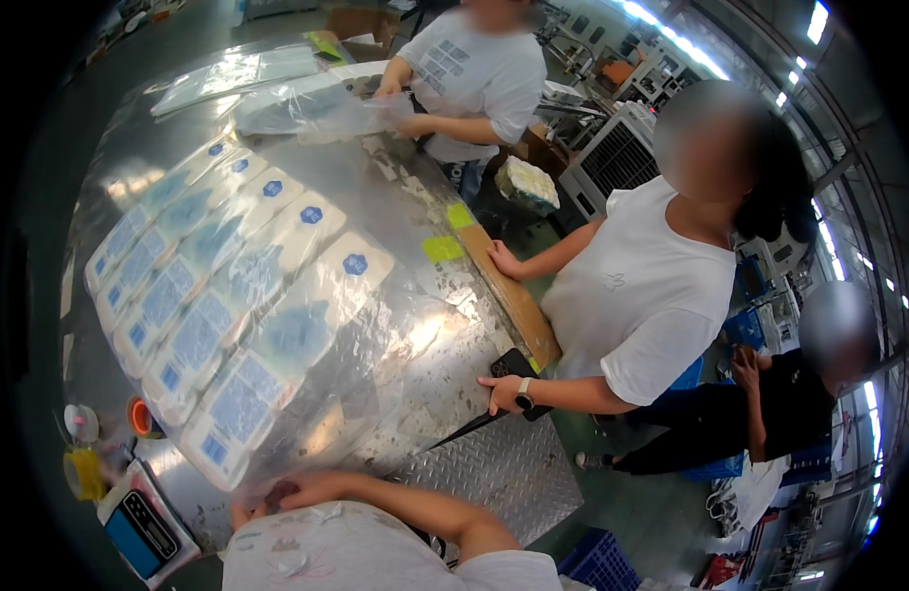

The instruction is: The person wraps bundles of paper tissues in plastic film and secures the packaging using a tape dispenser.

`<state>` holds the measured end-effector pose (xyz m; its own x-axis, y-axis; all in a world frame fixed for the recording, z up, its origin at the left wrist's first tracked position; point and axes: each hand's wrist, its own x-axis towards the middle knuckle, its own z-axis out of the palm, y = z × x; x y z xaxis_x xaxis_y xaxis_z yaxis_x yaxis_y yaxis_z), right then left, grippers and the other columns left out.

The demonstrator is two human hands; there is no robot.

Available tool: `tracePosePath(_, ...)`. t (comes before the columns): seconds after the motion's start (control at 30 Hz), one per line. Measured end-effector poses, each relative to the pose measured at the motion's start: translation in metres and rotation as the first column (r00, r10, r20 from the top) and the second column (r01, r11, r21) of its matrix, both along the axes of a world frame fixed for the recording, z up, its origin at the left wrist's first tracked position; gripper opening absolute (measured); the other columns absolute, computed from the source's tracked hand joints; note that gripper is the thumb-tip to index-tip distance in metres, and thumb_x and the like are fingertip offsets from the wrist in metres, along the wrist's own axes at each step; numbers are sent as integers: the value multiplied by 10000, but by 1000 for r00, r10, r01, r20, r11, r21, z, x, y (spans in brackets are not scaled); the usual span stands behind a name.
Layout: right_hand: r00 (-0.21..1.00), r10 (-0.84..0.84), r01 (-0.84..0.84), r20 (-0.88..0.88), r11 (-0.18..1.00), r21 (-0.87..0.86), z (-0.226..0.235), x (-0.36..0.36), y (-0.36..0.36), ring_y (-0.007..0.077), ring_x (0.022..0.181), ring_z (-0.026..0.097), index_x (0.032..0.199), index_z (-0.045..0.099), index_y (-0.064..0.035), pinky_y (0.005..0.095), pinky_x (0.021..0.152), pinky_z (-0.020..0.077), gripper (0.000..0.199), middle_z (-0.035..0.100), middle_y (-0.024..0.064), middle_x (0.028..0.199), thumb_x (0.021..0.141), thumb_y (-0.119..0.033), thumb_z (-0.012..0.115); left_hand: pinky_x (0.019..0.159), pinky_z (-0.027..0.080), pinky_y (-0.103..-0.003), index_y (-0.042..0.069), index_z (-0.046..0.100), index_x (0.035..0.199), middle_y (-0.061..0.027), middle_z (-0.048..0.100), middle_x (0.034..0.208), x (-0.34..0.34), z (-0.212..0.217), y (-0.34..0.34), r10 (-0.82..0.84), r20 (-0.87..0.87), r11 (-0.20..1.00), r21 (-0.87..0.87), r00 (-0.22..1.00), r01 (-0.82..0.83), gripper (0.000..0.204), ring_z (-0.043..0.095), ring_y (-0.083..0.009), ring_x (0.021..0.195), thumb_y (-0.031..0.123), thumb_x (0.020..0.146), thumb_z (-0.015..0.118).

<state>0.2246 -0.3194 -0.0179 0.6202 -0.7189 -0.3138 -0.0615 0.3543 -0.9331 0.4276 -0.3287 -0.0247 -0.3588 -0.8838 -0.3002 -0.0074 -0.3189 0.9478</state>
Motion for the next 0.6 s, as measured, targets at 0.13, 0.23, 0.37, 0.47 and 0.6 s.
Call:
tracePosePath(0.13, 907, -307, 276, -287, 950, -144, -1, -46, 15, 240, 1030, 553, 1244, 453, -17, 319, 900, 414, 484, 584, 161, 1111, 829, -248, 551, 620, 446, -280, -63, 585, 992, -148, 633, 845, 25, -48, 6, 120, 275, 993, -34, 954, -115, 222, 582, -165, 709, 30, 792, 558)
tracePosePath(0.23, 767, -607, 519, -207, 777, -356, -21, -96, 27, 231, 958, 575, 1180, 519, -26, 325, 841, 446, 406, 602, 165, 1052, 828, -225, 550, 583, 433, -294, -62, 615, 913, -147, 631, 780, 27, -29, -7, -36, 396, 990, -110, 917, 86, 178, 566, -160, 657, 3, 760, 551)
tracePosePath(0.37, 190, -873, 842, -449, 380, -382, -18, -149, 25, 222, 814, 559, 1142, 512, 10, 319, 730, 466, 404, 586, 142, 936, 801, -194, 589, 652, 455, -291, -5, 466, 1122, -102, 613, 841, 59, -98, -5, -57, 394, 991, -90, 918, 100, 301, 579, -165, 766, 25, 826, 505)
tracePosePath(0.47, -154, -970, 775, -190, 0, -632, -13, -171, 18, 278, 1005, 498, 1263, 368, 7, 352, 858, 417, 643, 496, 185, 1114, 732, -193, 670, 664, 456, -298, -9, 424, 1166, -130, 595, 925, 47, -84, -8, -53, 261, 992, -97, 964, 81, 349, 578, -182, 788, -1, 822, 487)
tracePosePath(0.6, -197, -975, 593, -99, -38, -804, -2, -186, -7, 332, 1173, 387, 1297, 301, 24, 376, 980, 320, 749, 395, 236, 1252, 697, -185, 699, 700, 460, -308, -16, 431, 1162, -164, 556, 1036, 40, -94, -7, 93, 197, 993, -95, 976, -76, 372, 575, -206, 828, -40, 796, 498)
